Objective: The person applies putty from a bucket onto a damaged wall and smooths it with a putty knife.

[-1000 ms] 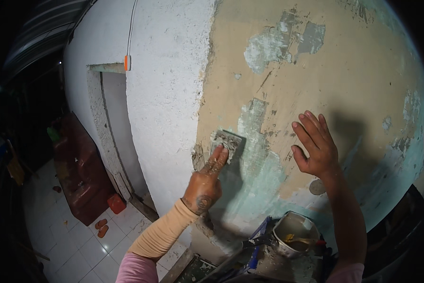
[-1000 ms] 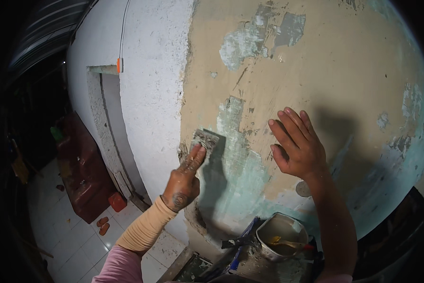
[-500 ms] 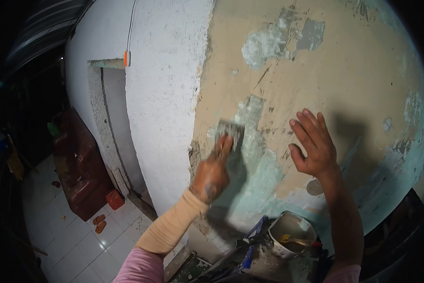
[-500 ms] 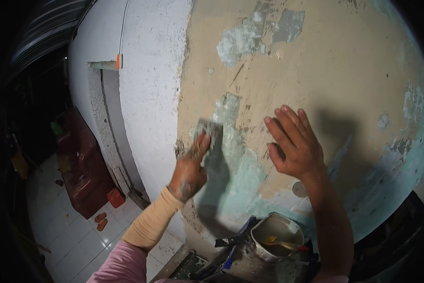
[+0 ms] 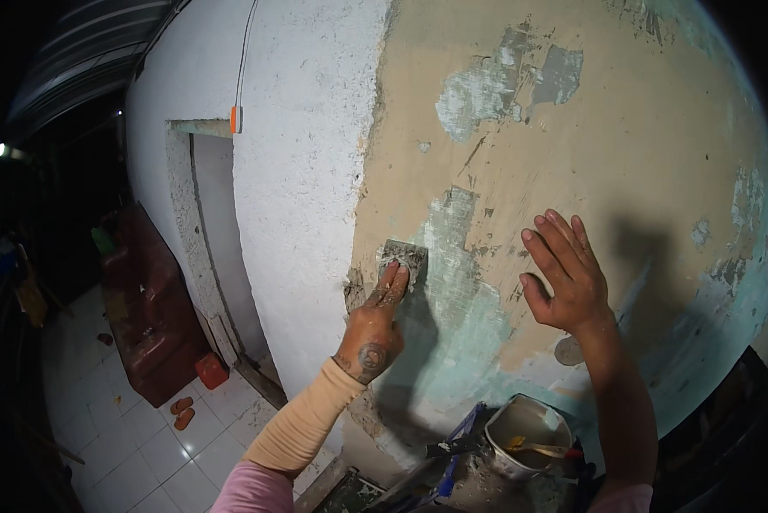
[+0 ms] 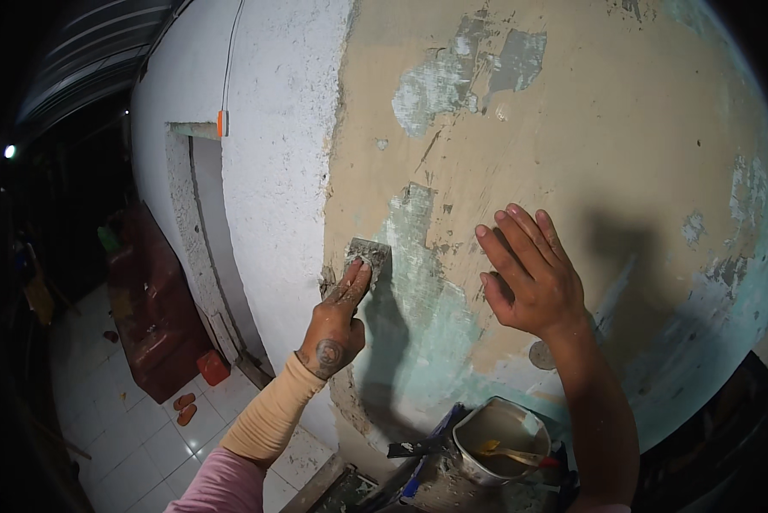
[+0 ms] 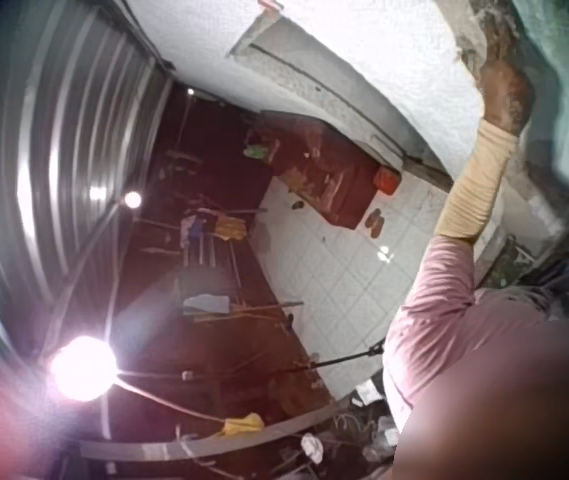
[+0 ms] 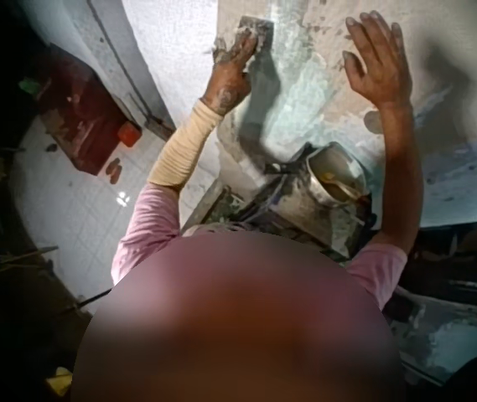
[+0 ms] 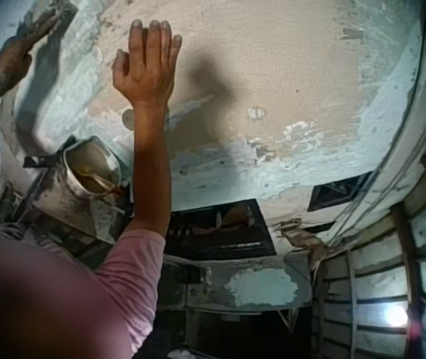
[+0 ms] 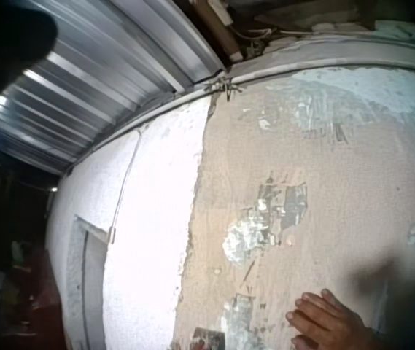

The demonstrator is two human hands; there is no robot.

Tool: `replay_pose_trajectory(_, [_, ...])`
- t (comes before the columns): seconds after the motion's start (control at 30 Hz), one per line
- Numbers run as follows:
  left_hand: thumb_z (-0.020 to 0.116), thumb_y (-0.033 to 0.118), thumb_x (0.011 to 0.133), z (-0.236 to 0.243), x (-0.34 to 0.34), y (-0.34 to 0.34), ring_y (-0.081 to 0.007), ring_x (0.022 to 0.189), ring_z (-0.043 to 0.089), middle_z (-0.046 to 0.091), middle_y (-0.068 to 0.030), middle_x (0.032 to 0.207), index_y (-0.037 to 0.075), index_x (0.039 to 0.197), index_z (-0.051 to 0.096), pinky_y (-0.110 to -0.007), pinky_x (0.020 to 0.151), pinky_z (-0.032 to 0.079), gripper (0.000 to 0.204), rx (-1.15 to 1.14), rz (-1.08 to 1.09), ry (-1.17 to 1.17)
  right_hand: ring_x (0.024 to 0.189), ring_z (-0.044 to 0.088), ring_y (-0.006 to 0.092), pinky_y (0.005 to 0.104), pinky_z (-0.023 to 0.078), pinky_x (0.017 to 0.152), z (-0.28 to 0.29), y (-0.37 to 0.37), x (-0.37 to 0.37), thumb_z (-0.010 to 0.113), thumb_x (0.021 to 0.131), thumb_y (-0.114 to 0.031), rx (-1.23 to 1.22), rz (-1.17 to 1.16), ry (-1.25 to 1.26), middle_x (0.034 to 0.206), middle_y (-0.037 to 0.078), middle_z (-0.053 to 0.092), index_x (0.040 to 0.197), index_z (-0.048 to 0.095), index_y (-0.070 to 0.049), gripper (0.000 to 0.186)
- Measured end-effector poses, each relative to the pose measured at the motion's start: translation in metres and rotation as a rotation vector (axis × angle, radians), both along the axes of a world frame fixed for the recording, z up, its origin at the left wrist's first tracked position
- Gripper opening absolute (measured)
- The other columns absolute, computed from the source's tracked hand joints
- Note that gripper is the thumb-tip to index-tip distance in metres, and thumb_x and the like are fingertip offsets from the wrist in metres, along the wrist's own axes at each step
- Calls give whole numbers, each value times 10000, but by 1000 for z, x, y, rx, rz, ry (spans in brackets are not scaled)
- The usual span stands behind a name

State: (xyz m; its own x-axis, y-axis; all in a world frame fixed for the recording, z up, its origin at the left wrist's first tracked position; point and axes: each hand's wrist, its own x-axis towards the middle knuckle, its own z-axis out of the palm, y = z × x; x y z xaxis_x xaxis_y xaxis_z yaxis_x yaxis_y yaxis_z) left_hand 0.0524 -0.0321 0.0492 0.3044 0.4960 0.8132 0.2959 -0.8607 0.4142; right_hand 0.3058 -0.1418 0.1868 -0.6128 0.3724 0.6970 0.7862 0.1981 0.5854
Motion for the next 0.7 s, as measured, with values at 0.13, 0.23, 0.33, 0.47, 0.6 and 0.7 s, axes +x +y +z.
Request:
replay_pose_trajectory(0.13, [428,-160,589,11,9,1,-433,1277,468,396,-290,1449,7,1442,387,-427,1062,431,870,29,-16,-94,1268,512,309,479,334,1124,0,0,-1,690,746,-162,4,-12,-7,1308,143,559,1293,589,-111,559])
replay_pose_trajectory(0.23, [438,-160,587,38,7,6,-442,1294,444,389,-311,1442,-10,1435,390,-417,1073,423,863,-7,19,-68,1269,511,310,480,332,1124,1,1,-2,691,747,-164,8,-16,-11,1312,144,556,1297,586,-109,562])
replay_pose_trajectory(0.33, [447,-159,585,37,6,5,-441,1324,404,383,-309,1446,-17,1425,402,-404,1101,396,853,-19,3,-78,1270,510,311,482,333,1123,3,0,-1,692,750,-170,9,-14,-10,1315,146,555,1300,585,-110,563])
replay_pose_trajectory(0.47, [450,-167,588,0,13,0,-412,1329,414,389,-288,1453,-3,1425,408,-403,1104,398,854,32,54,-13,1268,510,312,487,335,1122,0,1,4,691,755,-176,-8,9,1,1310,150,558,1306,580,-115,565])
replay_pose_trajectory(0.6, [465,-170,600,30,8,20,-416,1281,472,397,-281,1450,8,1434,394,-406,1066,442,856,33,59,-35,1271,509,310,491,344,1117,1,1,-2,692,755,-180,-8,6,-7,1308,148,558,1306,582,-121,565])
replay_pose_trajectory(0.7, [473,-164,605,76,3,28,-433,1243,499,404,-288,1440,2,1433,389,-411,1028,474,848,199,2,-104,1269,511,309,488,348,1115,2,1,-1,693,755,-184,-1,22,1,1298,147,563,1305,584,-126,564])
